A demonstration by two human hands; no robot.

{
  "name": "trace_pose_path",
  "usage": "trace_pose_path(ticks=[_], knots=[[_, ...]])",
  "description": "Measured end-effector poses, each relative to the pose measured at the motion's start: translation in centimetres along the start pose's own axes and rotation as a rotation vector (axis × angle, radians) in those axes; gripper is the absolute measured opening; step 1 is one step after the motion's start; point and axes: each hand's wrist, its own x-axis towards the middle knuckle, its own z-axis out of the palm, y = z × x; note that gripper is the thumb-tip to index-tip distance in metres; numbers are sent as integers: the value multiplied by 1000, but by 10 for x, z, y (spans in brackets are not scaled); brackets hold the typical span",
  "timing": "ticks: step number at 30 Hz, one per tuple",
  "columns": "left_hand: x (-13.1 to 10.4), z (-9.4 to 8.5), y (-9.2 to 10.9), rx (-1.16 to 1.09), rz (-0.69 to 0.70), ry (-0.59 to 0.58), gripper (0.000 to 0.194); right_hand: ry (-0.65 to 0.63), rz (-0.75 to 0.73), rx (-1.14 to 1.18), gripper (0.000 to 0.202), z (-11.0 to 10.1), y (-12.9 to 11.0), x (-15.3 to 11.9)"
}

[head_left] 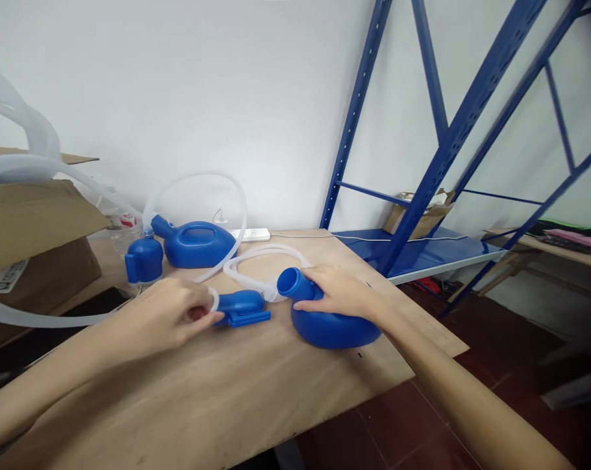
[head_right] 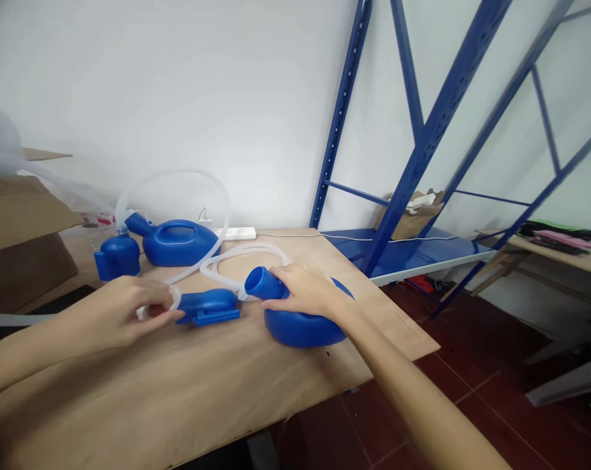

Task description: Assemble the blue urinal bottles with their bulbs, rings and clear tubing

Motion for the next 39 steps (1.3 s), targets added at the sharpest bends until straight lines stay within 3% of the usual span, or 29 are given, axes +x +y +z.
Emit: trace_pose_path(ticks=[5, 10, 18, 23, 26, 31, 34, 39], knots=[[-61, 25, -6, -76, -83, -3, 38, -27, 17, -31, 91, -3, -2, -2], [-88, 53, -5, -38, -104, 42, 37, -110, 61, -40, 79, -14, -15, -5], [-89, 67, 2, 158, 105, 182, 26, -207, 7, -32, 72, -29, -36, -14], [-96, 76, 2, 139, 77, 225, 18, -288, -142, -86, 82, -38, -58, -11], [-98, 78, 0, 69, 35, 222, 16, -297, -152, -69, 86, -38, -82, -3], [-99, 78, -1, -20, -35, 187, 14, -373, -92, 18, 66, -37, -109, 14], [-98, 76, 0, -97, -57, 183, 16, -399, -104, 34, 62, -38, -104, 18], [-98, 76, -1, -147, -105, 132, 18, -448, -95, 5, 49, -40, -73, 13]])
